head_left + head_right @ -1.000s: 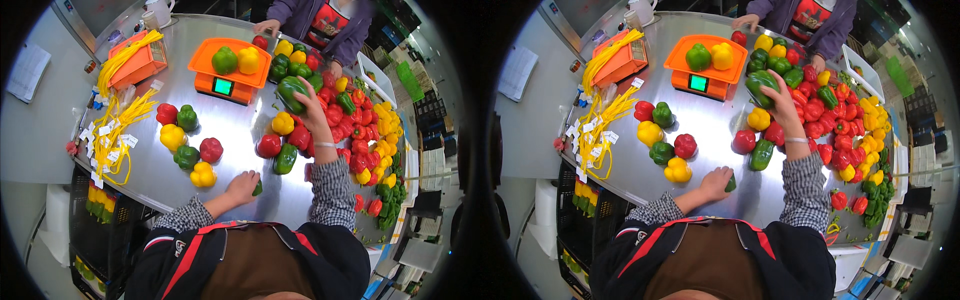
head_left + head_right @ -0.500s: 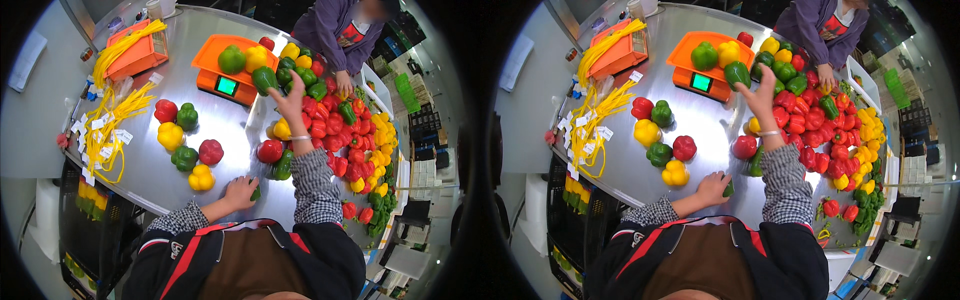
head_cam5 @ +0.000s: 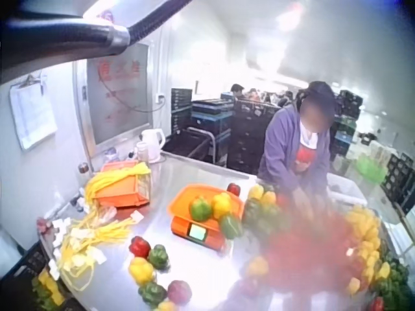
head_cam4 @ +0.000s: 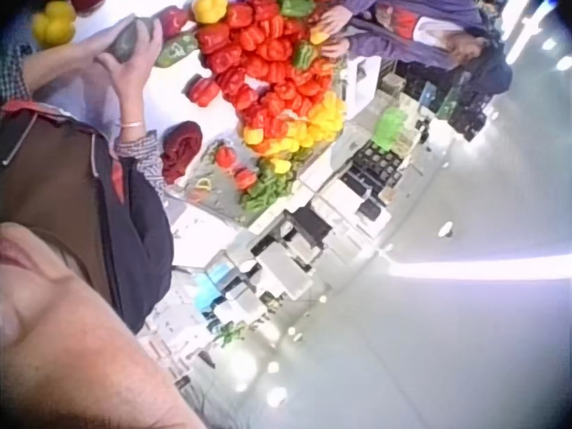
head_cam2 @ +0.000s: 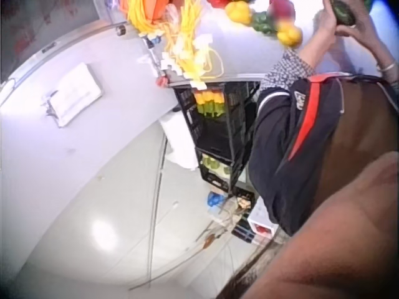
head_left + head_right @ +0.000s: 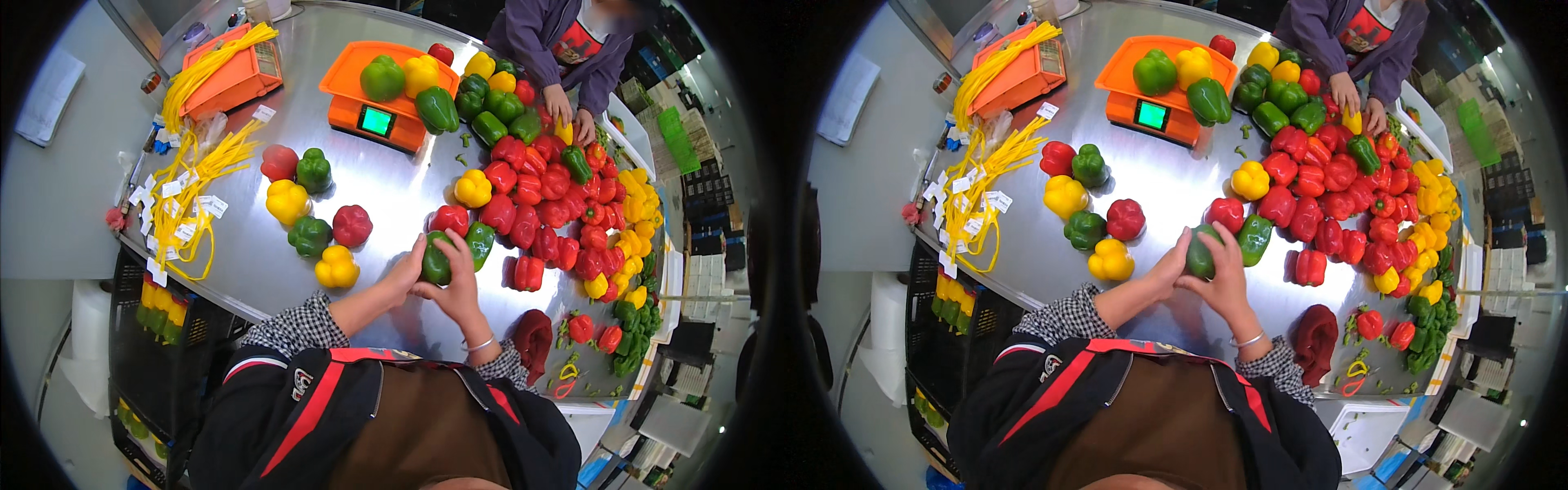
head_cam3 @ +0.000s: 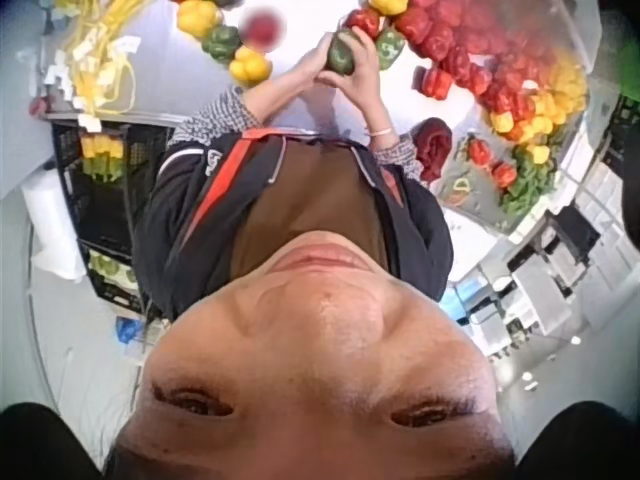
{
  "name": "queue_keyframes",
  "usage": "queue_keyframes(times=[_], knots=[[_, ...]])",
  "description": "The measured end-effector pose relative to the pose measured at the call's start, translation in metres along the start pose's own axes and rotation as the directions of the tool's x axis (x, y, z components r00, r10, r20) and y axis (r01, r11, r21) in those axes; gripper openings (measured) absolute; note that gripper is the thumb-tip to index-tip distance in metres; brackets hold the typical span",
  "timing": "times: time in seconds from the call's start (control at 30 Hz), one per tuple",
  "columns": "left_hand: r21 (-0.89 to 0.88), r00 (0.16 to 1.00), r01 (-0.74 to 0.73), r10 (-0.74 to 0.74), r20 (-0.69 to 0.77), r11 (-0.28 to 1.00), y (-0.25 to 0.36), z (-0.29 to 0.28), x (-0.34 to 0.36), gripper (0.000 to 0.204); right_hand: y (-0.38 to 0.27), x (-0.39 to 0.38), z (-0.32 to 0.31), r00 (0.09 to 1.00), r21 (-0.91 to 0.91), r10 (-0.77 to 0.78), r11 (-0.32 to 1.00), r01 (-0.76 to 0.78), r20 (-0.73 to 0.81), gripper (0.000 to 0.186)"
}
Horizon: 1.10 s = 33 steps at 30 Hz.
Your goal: The person selects red, yellow, and green bell peppers from a stainless steel table, stacks them in small groups, and secures them with yellow rubber bands. The person also places some peppers on an orange digital scale and moves them between the table and a nearby crate.
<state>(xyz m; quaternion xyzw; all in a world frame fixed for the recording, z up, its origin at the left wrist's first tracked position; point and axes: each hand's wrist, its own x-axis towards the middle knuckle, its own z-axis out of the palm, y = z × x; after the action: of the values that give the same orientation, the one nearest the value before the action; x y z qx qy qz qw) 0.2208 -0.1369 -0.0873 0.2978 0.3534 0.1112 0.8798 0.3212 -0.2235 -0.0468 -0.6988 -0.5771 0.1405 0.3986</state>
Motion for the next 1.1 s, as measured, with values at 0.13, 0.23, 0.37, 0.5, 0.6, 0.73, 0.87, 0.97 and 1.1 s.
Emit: queue_keyframes(times=[0.13,0.23,0.37,0.5,0.6,0.73,0.87,0.97,1.1], knots=[[0.373,0.996,0.007,-0.041,0.081,0.928,0.036,-0.001,-0.014,0.065,0.003,0.018,-0.022,0.992,0.120,0.046,0.992,-0.033,-0.114,0.066],[0.456,0.989,-0.100,0.041,0.139,0.884,0.047,-0.007,-0.005,0.053,0.008,0.030,-0.030,0.941,0.512,0.319,0.831,-0.217,-0.118,0.062],[0.451,0.957,-0.280,0.212,0.197,0.848,0.071,-0.019,0.006,0.027,0.029,0.049,-0.032,0.800,0.830,0.599,0.424,-0.361,0.042,0.043],[0.861,0.500,-0.497,0.775,0.386,-0.108,0.123,-0.016,0.023,0.053,0.042,0.082,-0.049,0.770,0.919,0.638,0.318,-0.235,-0.024,0.046],[0.714,0.301,-0.336,0.649,0.699,-0.614,0.176,0.009,0.065,0.068,0.066,0.109,-0.052,0.767,0.913,0.633,0.368,-0.175,-0.108,0.047],[0.514,0.324,-0.134,0.453,0.831,-0.847,0.207,0.014,0.138,0.065,0.081,0.161,-0.056,0.775,0.904,0.613,0.405,-0.137,-0.157,0.058],[0.419,0.433,-0.125,0.330,0.839,-0.899,0.223,0.011,0.155,0.054,0.106,0.173,-0.076,0.782,0.560,0.445,0.815,-0.151,-0.437,0.062],[0.506,0.345,-0.321,0.399,0.850,-0.801,0.221,0.011,0.132,0.066,0.134,0.156,-0.112,0.746,0.000,0.199,0.966,-0.257,-0.635,0.061],[0.555,0.327,-0.585,0.454,0.829,-0.591,0.190,0.009,0.096,0.078,0.194,0.142,-0.157,0.714,-0.482,0.038,0.713,-0.510,-0.699,0.064]])
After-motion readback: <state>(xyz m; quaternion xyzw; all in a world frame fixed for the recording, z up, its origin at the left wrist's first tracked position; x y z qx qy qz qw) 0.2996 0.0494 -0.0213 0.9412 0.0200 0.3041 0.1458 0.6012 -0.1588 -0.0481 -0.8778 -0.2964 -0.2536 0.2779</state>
